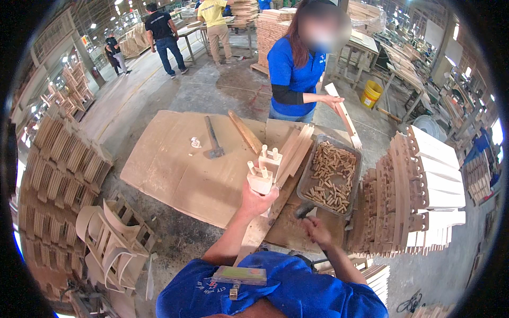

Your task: The person assembles wooden furniture components by inserting small wooden dowels into pre-drilled holes on rectangular wooden pieces. Using a hammer, the person taps the dowels into place to secure the joints. The person handles the wooden parts one at a time, aligning them and striking them with the hammer before stacking the finished assemblies.

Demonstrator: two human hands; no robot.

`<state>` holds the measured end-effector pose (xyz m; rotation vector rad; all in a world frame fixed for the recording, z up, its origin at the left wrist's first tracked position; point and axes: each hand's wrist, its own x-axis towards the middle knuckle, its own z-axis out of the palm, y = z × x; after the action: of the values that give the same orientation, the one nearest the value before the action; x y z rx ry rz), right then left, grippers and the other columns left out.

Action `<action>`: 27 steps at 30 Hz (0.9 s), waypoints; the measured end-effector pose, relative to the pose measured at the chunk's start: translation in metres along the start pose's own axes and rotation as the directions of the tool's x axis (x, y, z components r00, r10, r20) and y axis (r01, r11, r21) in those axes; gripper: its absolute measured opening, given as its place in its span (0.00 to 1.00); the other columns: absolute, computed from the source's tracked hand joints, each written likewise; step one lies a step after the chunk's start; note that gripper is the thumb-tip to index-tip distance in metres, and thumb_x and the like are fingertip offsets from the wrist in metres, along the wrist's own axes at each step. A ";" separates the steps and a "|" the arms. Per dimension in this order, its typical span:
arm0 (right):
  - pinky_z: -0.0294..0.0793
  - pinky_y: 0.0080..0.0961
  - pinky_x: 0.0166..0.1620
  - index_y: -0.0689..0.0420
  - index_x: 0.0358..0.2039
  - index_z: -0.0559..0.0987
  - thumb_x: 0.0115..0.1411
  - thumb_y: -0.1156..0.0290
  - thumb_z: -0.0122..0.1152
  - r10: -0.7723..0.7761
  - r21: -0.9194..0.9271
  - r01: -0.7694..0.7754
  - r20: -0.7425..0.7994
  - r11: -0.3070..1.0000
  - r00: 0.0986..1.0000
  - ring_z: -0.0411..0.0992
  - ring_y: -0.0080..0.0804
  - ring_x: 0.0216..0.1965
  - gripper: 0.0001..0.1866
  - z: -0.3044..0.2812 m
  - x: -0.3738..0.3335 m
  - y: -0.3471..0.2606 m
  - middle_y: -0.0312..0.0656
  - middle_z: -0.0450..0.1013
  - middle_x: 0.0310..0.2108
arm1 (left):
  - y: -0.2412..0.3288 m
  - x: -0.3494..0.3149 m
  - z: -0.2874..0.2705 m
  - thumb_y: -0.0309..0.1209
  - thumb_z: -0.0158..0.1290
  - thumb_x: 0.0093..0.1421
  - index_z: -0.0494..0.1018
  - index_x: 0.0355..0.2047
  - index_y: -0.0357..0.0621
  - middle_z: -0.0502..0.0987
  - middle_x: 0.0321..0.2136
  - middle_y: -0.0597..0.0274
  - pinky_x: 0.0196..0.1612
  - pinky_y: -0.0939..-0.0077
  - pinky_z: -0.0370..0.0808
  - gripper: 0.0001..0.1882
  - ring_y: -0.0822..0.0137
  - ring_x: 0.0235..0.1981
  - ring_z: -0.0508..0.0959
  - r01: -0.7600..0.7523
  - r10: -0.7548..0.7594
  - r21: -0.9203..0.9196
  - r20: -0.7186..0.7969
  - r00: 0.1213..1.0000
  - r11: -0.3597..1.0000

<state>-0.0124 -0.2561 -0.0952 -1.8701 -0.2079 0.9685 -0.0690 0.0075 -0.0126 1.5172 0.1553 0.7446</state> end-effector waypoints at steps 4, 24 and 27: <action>0.67 0.17 0.22 0.54 0.37 0.77 0.75 0.61 0.56 -0.370 0.100 0.381 -0.118 0.919 0.922 0.68 0.15 0.22 0.12 -0.031 -0.017 -0.059 0.30 0.70 0.25 | 0.006 0.001 0.004 0.24 0.64 0.53 0.63 0.64 0.33 0.77 0.47 0.57 0.50 0.73 0.77 0.38 0.70 0.46 0.79 0.018 -0.018 -0.108 0.003 1.000 0.994; 0.60 0.15 0.24 0.59 0.38 0.73 0.79 0.64 0.47 -0.789 -0.358 0.734 -0.013 0.577 0.614 0.61 0.13 0.20 0.13 -0.038 -0.101 -0.272 0.31 0.69 0.25 | 0.007 0.003 0.005 0.26 0.64 0.49 0.67 0.63 0.37 0.76 0.50 0.51 0.55 0.64 0.75 0.39 0.55 0.51 0.79 -0.095 0.094 0.047 0.028 0.995 0.994; 0.60 0.16 0.24 0.58 0.34 0.73 0.78 0.66 0.47 -0.811 -0.475 0.720 0.024 0.505 0.585 0.62 0.13 0.20 0.14 -0.043 -0.100 -0.279 0.31 0.69 0.24 | 0.009 0.001 0.005 0.26 0.64 0.49 0.67 0.63 0.38 0.76 0.49 0.51 0.54 0.65 0.76 0.38 0.57 0.49 0.79 -0.060 0.059 0.058 0.019 0.998 0.996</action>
<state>0.0233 -0.1970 0.1963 -1.9293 -1.1332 0.0709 -0.0685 0.0026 -0.0028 1.5896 0.1206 0.7799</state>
